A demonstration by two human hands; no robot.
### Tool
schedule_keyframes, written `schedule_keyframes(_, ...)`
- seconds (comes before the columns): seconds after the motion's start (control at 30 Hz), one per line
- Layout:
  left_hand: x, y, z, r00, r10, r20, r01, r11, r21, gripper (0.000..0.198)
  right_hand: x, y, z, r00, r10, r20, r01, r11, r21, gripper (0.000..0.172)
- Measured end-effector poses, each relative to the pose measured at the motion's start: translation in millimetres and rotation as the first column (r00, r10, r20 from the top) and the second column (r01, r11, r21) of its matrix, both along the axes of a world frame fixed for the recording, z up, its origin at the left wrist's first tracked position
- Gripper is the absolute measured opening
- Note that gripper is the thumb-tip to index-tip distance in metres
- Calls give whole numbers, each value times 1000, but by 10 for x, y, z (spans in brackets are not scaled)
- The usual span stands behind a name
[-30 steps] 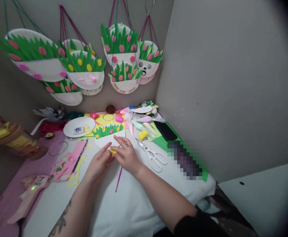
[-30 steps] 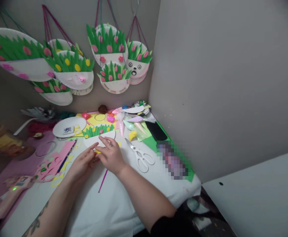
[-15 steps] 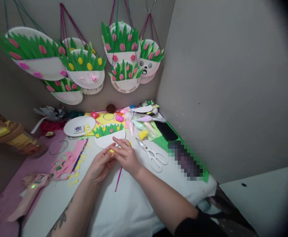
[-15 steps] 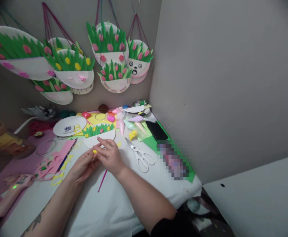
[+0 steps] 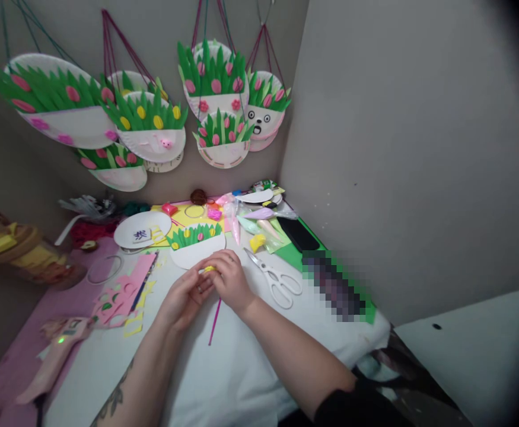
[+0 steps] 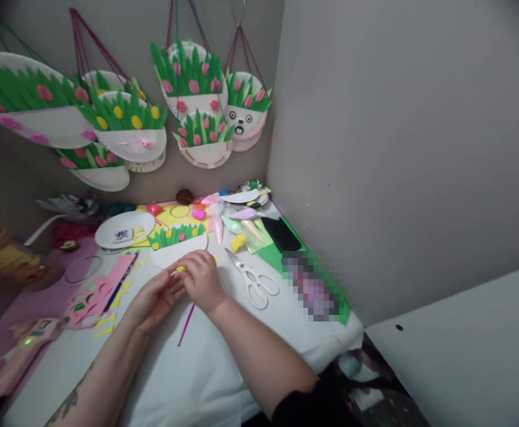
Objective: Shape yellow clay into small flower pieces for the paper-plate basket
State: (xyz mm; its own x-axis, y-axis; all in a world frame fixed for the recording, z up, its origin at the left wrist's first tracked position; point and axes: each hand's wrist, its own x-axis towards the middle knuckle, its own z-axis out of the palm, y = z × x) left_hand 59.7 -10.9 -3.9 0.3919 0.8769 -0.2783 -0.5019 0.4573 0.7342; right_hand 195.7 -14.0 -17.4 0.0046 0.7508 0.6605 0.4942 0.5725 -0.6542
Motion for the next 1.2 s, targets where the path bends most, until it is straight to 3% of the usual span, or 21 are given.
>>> schedule_keyframes(0.13, 40, -18, -13, 1000, 9, -11, -8, 998, 60, 58, -14, -1, 52, 984, -4, -179, -9, 997, -75, 15)
schedule_keyframes(0.2, 62, -13, -31, 1000, 23, -12, -22, 996, 90, 57, -34, -11, 39, 984, 9, -177, -25, 996, -85, 17)
schedule_keyframes(0.33, 55, 28, -66, 997, 78, -26, -75, 994, 81, 50, -86, -37, -40, 992, 6, 124, -5, 1000, -4, 35)
schedule_keyframes(0.47, -15, 77, -79, 984, 147, -98, -145, 989, 20, 40, -103, -44, -76, 942, -30, 335, 46, 998, -39, 44)
schedule_keyframes(0.6, -68, 88, -68, 975, 174, -136, -169, 984, 47, 54, -48, -5, -91, 976, 33, 215, -11, 994, -105, 36)
schedule_keyframes(0.73, -111, 62, -28, 977, 90, -192, -73, 993, 94, 69, 10, 41, -109, 994, 93, 60, -79, 976, -203, 26)
schedule_keyframes(0.87, -134, 14, 9, 983, 68, -169, -60, 997, 55, 76, 35, 43, -81, 998, 41, 44, -35, 989, -141, 17)
schedule_keyframes(1.07, -60, -15, -18, 989, -45, -138, 56, 995, 78, 65, 10, -2, -67, 991, -15, 130, 16, 1000, -7, 26)
schedule_keyframes(1.2, -41, 28, -41, 994, 12, -110, -2, 996, 85, 36, -53, -24, -97, 967, -2, 256, 5, 1000, -11, 31)
